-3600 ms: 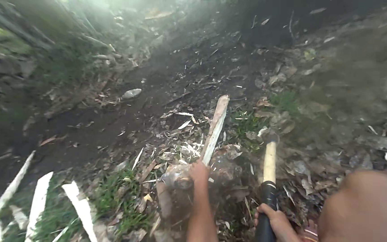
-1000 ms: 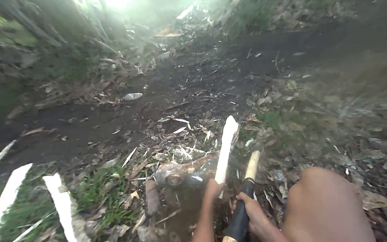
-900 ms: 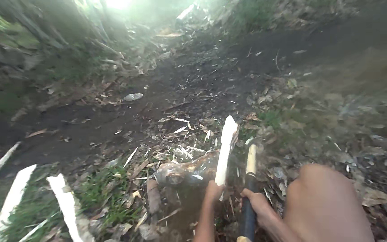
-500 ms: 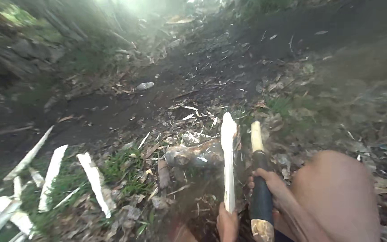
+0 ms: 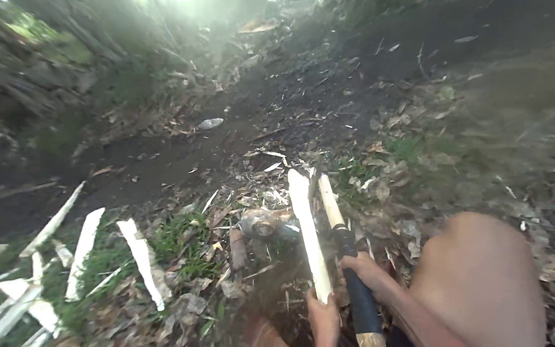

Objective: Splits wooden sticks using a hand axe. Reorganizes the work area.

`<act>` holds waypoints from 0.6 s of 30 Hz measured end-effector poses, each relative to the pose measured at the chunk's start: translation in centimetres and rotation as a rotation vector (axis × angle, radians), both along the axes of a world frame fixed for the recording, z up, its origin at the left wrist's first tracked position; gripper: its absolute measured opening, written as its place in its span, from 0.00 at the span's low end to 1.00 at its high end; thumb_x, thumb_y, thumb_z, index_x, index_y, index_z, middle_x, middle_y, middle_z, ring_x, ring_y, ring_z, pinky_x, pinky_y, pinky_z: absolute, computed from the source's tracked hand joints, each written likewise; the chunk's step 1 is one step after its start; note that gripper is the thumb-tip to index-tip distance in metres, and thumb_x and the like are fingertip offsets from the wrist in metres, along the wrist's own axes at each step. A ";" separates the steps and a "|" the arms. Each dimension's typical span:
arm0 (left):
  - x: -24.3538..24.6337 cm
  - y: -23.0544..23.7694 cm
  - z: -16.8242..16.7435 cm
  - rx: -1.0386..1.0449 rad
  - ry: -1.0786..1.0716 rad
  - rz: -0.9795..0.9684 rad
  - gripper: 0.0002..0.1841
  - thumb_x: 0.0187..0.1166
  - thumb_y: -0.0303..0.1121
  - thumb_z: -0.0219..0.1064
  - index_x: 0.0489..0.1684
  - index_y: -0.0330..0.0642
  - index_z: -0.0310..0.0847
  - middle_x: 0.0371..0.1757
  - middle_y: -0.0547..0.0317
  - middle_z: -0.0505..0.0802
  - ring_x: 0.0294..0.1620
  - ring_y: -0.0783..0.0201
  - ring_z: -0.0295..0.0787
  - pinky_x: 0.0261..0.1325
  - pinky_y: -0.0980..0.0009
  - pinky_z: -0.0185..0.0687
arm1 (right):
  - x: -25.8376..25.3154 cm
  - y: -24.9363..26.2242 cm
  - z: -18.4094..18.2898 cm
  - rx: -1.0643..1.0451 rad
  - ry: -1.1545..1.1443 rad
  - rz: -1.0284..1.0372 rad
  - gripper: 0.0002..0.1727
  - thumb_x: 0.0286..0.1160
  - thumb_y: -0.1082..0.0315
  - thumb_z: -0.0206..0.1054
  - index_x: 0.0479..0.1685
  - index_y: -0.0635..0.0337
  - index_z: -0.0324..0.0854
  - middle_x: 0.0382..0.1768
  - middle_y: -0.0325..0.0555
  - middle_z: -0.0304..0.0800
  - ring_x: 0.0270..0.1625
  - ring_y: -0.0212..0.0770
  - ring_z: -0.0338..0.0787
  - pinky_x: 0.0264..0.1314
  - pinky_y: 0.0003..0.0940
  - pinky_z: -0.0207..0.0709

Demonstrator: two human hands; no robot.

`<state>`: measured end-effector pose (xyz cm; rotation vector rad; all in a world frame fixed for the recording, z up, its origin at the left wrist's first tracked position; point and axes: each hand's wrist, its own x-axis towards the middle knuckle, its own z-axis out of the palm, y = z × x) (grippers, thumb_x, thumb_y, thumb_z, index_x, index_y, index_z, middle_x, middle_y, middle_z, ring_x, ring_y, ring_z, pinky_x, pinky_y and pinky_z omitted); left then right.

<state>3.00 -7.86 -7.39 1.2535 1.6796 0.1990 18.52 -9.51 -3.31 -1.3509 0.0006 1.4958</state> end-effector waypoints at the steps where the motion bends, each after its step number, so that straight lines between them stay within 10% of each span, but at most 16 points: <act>1: 0.0 0.1 0.3 -0.015 0.051 -0.032 0.32 0.79 0.34 0.73 0.81 0.35 0.66 0.56 0.34 0.91 0.54 0.41 0.91 0.58 0.42 0.85 | -0.5 0.2 -0.4 -0.011 -0.004 0.025 0.08 0.76 0.71 0.64 0.48 0.65 0.73 0.26 0.50 0.87 0.24 0.43 0.89 0.29 0.38 0.88; 18: 0.2 1.2 0.1 -0.166 0.122 -0.147 0.24 0.85 0.45 0.66 0.60 0.27 0.80 0.52 0.33 0.91 0.55 0.41 0.91 0.60 0.42 0.83 | -0.5 -0.9 5.3 0.106 -0.432 0.100 0.20 0.60 0.66 0.70 0.52 0.63 0.77 0.26 0.48 0.89 0.23 0.44 0.91 0.29 0.41 0.90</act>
